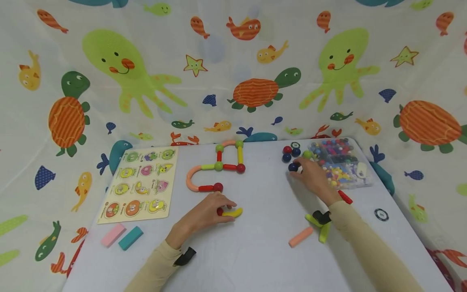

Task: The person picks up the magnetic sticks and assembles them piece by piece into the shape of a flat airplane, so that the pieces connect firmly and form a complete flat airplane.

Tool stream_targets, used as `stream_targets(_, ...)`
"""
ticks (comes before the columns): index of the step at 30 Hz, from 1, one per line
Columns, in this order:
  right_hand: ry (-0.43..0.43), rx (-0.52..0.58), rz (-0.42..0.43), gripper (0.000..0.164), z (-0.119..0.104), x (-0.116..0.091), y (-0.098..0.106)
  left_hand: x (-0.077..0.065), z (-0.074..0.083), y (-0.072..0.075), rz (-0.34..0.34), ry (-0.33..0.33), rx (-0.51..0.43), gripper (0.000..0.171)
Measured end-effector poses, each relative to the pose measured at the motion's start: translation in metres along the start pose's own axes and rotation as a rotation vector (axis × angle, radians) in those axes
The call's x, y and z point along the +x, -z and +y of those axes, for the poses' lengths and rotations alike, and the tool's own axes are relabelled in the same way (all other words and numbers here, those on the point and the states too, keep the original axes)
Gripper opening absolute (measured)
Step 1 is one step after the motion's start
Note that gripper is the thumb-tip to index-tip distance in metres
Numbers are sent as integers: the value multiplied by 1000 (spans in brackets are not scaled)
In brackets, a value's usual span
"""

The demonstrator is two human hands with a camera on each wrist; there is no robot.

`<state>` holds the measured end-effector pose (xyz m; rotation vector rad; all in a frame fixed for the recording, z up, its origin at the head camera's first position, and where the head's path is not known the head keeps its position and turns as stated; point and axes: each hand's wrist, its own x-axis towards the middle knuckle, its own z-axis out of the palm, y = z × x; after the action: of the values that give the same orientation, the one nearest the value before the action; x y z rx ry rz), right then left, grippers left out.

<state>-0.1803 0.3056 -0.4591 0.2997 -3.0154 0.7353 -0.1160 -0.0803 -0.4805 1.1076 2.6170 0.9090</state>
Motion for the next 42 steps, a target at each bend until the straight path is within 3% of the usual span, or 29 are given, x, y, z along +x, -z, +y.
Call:
stream_targets(6,92,172,5,39,-38,-4,-18,4,1,-6,-17,25,12,39)
stream_targets(11,147,318,-105,41,-65,-13,-35,5,0,-8,-30,50,5,35)
stream_targets(17,176,438,-259,42,-82,-22,-57,5,-1,-9,-22,61,-25,33)
stream_targets(26,189,415,-383,41,-94,-26,-78,2,-3,-8,-7,40,-40,34)
stream_targets(42,271,381,-371,42,-101,-28,-89,4,-3,-8,-15,19,-56,36)
